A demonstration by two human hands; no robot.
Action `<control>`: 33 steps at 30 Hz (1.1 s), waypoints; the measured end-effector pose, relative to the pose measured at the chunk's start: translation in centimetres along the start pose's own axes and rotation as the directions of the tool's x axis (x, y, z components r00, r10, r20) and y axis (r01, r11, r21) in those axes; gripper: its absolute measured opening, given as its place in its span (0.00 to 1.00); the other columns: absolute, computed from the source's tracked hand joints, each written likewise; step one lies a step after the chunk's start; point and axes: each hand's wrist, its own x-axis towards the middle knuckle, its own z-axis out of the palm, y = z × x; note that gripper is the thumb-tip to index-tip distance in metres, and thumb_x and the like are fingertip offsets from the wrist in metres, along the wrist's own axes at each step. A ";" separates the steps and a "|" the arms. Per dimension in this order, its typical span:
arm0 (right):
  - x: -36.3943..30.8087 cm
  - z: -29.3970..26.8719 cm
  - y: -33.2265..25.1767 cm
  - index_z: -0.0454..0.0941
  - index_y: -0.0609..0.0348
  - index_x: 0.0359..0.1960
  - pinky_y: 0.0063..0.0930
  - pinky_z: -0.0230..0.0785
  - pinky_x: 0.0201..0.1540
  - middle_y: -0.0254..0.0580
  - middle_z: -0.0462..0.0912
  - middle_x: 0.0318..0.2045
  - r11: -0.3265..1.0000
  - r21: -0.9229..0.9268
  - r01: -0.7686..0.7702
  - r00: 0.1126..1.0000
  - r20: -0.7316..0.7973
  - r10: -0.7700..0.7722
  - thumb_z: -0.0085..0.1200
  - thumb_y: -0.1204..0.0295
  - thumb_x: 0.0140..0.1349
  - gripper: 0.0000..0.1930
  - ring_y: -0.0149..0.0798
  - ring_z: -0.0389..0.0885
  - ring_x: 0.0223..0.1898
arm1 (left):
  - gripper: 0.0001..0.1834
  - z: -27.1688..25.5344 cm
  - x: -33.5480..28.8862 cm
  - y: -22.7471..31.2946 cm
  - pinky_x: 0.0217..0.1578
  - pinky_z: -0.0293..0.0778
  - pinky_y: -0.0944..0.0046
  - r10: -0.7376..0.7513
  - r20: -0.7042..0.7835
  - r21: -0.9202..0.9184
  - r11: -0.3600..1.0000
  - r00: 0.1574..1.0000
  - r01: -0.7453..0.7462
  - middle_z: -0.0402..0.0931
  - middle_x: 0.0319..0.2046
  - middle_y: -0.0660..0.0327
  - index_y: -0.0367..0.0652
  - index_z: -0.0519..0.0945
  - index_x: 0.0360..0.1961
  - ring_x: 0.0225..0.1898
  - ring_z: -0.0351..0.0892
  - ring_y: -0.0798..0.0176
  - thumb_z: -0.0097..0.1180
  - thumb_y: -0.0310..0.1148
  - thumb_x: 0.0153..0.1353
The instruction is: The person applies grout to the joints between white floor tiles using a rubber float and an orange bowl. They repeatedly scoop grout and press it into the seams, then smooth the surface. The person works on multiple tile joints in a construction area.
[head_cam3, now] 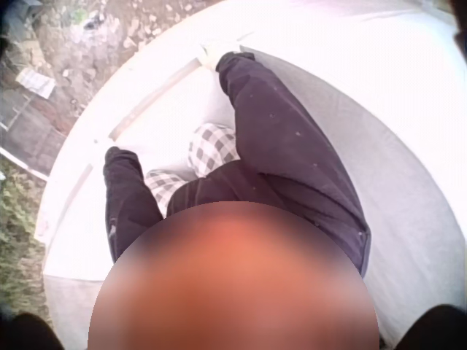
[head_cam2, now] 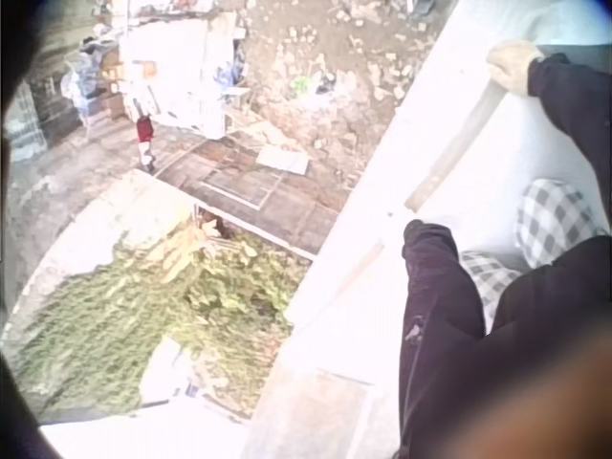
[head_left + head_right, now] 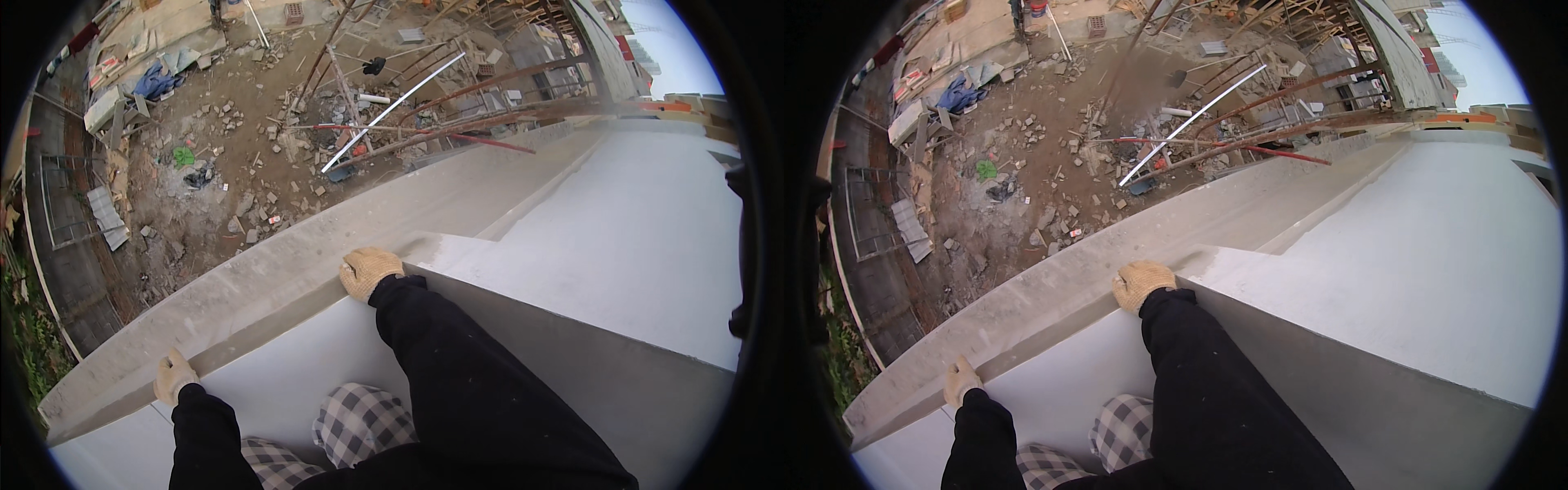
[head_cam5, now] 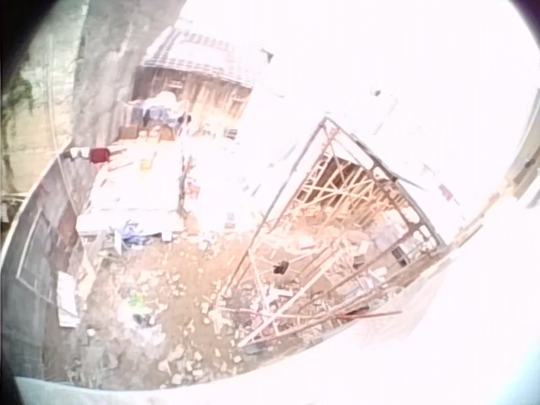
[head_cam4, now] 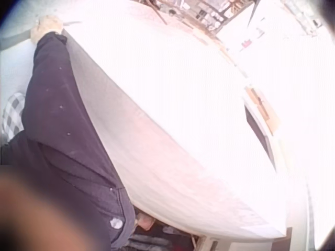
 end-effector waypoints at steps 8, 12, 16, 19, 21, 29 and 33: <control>0.2 -0.4 0.1 0.83 0.53 0.45 0.49 0.72 0.55 0.48 0.85 0.44 1.000 -0.003 -0.003 0.998 0.063 0.004 0.44 0.55 0.68 0.19 0.52 0.82 0.50 | 0.29 -0.9 -0.4 0.8 0.44 0.75 0.52 -0.131 0.163 -0.167 0.973 0.978 0.158 0.85 0.31 0.51 0.44 0.86 0.36 0.39 0.84 0.48 0.47 0.61 0.66; 0.1 0.0 0.3 0.83 0.54 0.47 0.48 0.73 0.55 0.47 0.85 0.45 0.999 0.036 -0.001 1.000 0.001 0.001 0.46 0.55 0.67 0.20 0.52 0.82 0.50 | 0.29 0.0 -0.2 0.3 0.40 0.74 0.52 -0.058 0.033 -0.088 0.994 0.998 0.061 0.84 0.28 0.53 0.44 0.84 0.31 0.35 0.84 0.49 0.48 0.60 0.65; 0.0 0.4 0.4 0.83 0.54 0.46 0.46 0.73 0.54 0.45 0.85 0.45 0.998 0.056 -0.002 1.000 -0.030 0.004 0.47 0.56 0.66 0.19 0.51 0.82 0.49 | 0.30 0.7 0.3 -0.3 0.40 0.74 0.51 -0.062 0.027 -0.108 0.992 0.998 0.065 0.85 0.29 0.52 0.43 0.84 0.31 0.35 0.84 0.48 0.46 0.60 0.65; 0.0 0.3 0.4 0.83 0.55 0.45 0.46 0.74 0.53 0.45 0.85 0.44 0.998 0.058 0.010 0.999 -0.047 -0.008 0.48 0.57 0.66 0.18 0.50 0.82 0.49 | 0.30 0.9 0.4 -0.4 0.40 0.74 0.51 -0.070 0.040 -0.073 0.995 0.997 0.073 0.85 0.29 0.51 0.42 0.84 0.30 0.36 0.84 0.46 0.46 0.60 0.65; 0.1 0.2 0.4 0.83 0.55 0.44 0.46 0.74 0.53 0.45 0.85 0.43 0.999 0.054 0.003 0.999 -0.034 -0.001 0.48 0.58 0.65 0.17 0.50 0.82 0.49 | 0.30 0.9 0.4 -0.2 0.40 0.74 0.50 -0.093 0.037 -0.074 0.993 0.995 0.095 0.84 0.29 0.51 0.42 0.84 0.29 0.36 0.83 0.46 0.46 0.60 0.65; 0.1 0.0 0.5 0.83 0.56 0.42 0.46 0.74 0.52 0.45 0.85 0.42 0.999 0.042 0.009 0.999 -0.039 -0.008 0.49 0.58 0.65 0.17 0.50 0.82 0.48 | 0.31 0.6 -0.1 0.0 0.40 0.74 0.50 -0.066 0.058 -0.041 0.997 0.996 0.069 0.83 0.27 0.50 0.43 0.85 0.28 0.34 0.83 0.46 0.48 0.62 0.64; 0.1 0.0 0.4 0.83 0.54 0.44 0.46 0.72 0.55 0.46 0.85 0.44 0.999 0.031 -0.007 1.000 0.004 0.007 0.46 0.56 0.67 0.19 0.50 0.82 0.50 | 0.31 0.7 0.0 -0.1 0.41 0.74 0.50 -0.035 0.005 0.000 0.999 0.999 0.035 0.83 0.26 0.49 0.42 0.86 0.28 0.35 0.83 0.45 0.49 0.61 0.63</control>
